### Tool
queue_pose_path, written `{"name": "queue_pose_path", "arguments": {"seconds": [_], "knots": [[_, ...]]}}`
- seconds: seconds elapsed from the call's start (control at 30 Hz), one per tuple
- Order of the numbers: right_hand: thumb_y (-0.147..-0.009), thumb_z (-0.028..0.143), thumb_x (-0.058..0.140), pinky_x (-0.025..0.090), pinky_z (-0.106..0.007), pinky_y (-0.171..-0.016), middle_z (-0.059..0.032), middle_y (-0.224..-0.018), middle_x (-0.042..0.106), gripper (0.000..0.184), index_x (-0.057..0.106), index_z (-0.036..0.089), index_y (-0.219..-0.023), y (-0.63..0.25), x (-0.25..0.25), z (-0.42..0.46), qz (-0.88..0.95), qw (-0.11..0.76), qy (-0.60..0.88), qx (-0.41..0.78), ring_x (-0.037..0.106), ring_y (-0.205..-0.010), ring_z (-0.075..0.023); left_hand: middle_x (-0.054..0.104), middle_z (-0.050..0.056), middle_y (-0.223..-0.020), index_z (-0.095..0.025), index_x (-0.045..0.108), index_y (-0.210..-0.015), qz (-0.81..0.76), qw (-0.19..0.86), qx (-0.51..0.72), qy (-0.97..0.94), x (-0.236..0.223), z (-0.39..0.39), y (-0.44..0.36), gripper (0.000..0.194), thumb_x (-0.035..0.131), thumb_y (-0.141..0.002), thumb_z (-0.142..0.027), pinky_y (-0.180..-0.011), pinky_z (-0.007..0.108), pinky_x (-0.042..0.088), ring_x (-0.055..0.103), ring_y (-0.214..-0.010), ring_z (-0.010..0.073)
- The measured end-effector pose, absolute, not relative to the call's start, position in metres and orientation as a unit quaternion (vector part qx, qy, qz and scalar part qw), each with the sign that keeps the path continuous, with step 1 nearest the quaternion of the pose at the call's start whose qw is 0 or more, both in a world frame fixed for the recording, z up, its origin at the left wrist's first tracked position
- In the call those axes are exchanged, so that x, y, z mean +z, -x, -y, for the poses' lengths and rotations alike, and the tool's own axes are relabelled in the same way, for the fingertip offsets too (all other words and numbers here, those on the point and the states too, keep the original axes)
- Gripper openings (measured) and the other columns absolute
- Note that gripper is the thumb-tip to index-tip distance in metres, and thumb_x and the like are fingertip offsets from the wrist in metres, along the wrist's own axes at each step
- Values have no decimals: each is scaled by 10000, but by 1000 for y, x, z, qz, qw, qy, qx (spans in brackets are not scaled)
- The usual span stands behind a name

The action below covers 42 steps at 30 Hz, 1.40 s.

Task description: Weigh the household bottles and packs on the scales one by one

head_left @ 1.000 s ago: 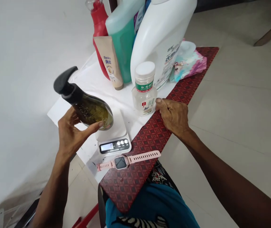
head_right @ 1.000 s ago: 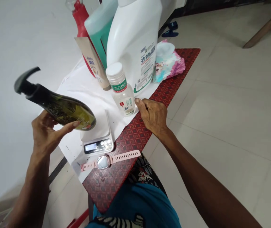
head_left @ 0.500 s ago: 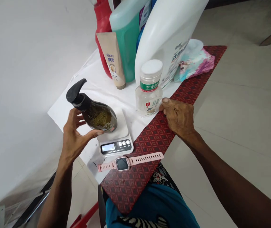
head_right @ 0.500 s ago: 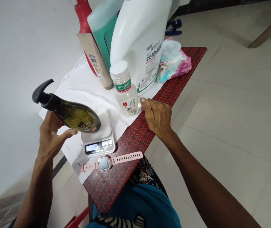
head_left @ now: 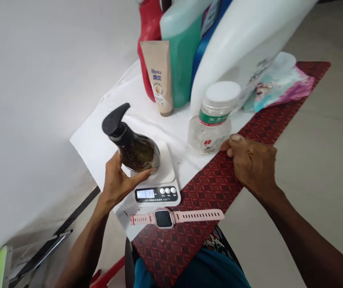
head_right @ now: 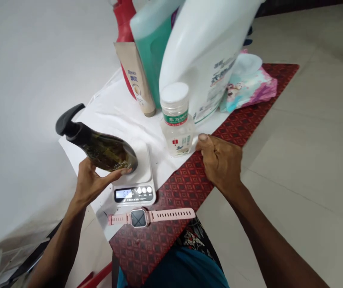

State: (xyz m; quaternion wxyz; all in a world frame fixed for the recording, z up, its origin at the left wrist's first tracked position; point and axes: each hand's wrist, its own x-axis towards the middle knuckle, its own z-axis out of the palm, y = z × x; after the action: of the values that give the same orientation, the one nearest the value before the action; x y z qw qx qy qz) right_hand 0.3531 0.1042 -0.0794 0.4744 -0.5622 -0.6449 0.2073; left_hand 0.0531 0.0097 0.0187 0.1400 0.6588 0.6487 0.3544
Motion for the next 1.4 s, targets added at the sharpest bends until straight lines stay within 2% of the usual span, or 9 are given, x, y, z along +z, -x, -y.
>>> {"name": "queue_pose_path", "arguments": {"seconds": [0.13,0.47,0.67,0.87,1.03,1.17,1.27,1.33,1.4], "knots": [[-1012,779,415,470,-439,-620,-98,-577,658,681,621,281,-595,-354,-80,-108,643,472,569,202,666,-577,-277,814,77,-933,-202,758,-1001,-669,157,412,-598,16,-30,-36,457,986,-705,-463,-695,397,653,762,-798,250],[-952,940,332,439,-426,-495,-99,-516,656,789,545,315,-519,-353,-72,-114,665,441,576,179,633,-464,-275,783,106,-1090,-187,659,-1031,-785,-6,463,-411,12,-170,144,561,943,-590,-384,-957,477,608,742,-1016,303],[-1074,744,375,408,-340,-457,-35,-524,646,733,501,269,-531,-354,-76,-115,690,463,536,147,542,-395,-177,760,107,-1166,-216,593,-1052,-816,-42,440,-372,3,-213,188,565,914,-611,-366,-1057,477,600,732,-1148,337],[-1106,545,448,363,-304,-434,1,-519,615,610,502,254,-572,-357,-77,-113,694,479,519,139,498,-382,-147,709,177,-1308,-212,548,-1122,-831,-33,448,-329,-6,-222,195,621,902,-661,-431,-1183,597,526,664,-1315,414],[-1106,498,472,361,-301,-443,18,-504,566,571,522,253,-593,-356,-74,-112,689,498,506,145,482,-388,-144,570,248,-1492,-150,477,-1374,-828,-3,460,-320,-1,-219,185,940,972,-606,-370,-1249,599,469,570,-1437,435],[-1117,469,456,380,-297,-473,22,-509,549,562,543,247,-608,-356,-73,-113,693,503,494,150,505,-415,-146,323,331,-1658,-67,307,-1566,-782,-155,484,-360,4,-209,136,1194,990,-638,-384,-1369,573,263,312,-1626,441],[-1116,486,454,408,-297,-505,10,-539,576,560,577,238,-628,-356,-74,-113,695,497,496,157,556,-462,-156,479,243,-1579,-160,416,-1513,-671,-174,495,-524,10,-208,71,1026,967,-723,-514,-1279,560,404,492,-1492,388],[-1113,494,464,419,-302,-526,5,-554,580,549,597,232,-650,-356,-75,-112,689,492,505,166,568,-483,-161,619,172,-1457,-223,525,-1405,-611,-65,467,-635,15,-215,22,789,905,-813,-581,-1146,525,520,635,-1315,334],[-1113,501,466,424,-307,-546,1,-568,582,546,594,228,-659,-357,-77,-110,683,489,514,176,571,-499,-162,656,158,-1439,-239,543,-1389,-566,18,454,-688,19,-226,-23,784,906,-805,-615,-1078,495,558,662,-1274,316]]}}
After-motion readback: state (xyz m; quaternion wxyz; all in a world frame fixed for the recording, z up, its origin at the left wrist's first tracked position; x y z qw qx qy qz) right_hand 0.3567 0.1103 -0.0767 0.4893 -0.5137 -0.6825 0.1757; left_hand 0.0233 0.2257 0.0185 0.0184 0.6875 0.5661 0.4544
